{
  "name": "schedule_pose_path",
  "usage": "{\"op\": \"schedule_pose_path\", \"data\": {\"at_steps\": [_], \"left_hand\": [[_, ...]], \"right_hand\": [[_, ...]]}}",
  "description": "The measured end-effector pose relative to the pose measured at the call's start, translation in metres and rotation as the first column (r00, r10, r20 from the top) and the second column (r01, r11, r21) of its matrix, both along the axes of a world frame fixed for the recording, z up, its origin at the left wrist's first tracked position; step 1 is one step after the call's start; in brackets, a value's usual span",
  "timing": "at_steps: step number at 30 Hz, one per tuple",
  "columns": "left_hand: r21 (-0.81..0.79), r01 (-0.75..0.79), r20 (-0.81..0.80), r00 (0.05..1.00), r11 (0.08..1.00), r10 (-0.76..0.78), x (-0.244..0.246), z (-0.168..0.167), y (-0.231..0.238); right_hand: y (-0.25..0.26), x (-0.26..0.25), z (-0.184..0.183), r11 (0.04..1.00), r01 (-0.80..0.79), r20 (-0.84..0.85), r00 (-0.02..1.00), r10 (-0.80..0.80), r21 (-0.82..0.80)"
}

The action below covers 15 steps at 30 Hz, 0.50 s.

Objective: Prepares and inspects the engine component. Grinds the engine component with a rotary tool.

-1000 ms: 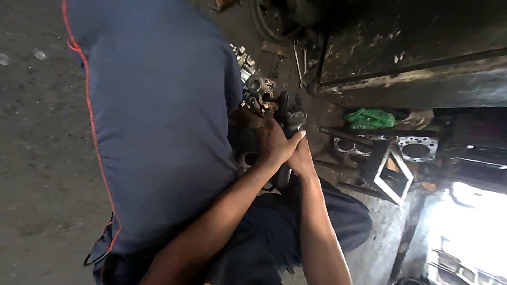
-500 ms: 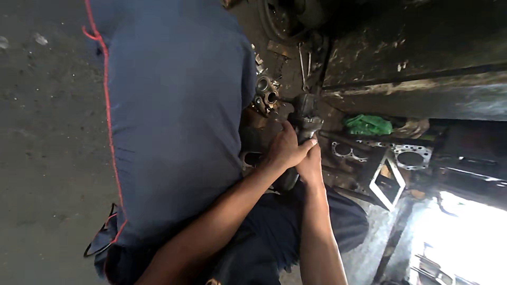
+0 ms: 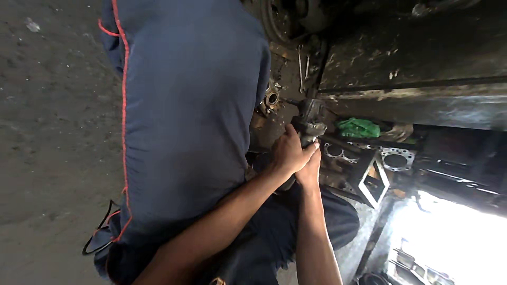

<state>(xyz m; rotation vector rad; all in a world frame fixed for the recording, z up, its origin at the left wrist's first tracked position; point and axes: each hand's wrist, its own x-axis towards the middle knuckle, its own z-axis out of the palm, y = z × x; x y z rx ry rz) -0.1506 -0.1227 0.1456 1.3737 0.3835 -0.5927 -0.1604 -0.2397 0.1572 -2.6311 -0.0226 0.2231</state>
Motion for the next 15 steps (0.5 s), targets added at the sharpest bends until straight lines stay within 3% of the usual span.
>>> {"op": "schedule_pose_path", "data": {"at_steps": [7, 15], "left_hand": [[-0.034, -0.11, -0.075, 0.991, 0.993, 0.107, 0.006, -0.029, -0.002], [-0.155, -0.144, -0.131, 0.984, 0.977, 0.124, 0.005, -0.066, -0.005]], "right_hand": [[0.014, 0.015, -0.008, 0.989, -0.032, -0.104, 0.994, 0.017, -0.147], [0.014, 0.016, -0.034, 0.967, -0.059, -0.148, 0.989, 0.023, -0.247]]}}
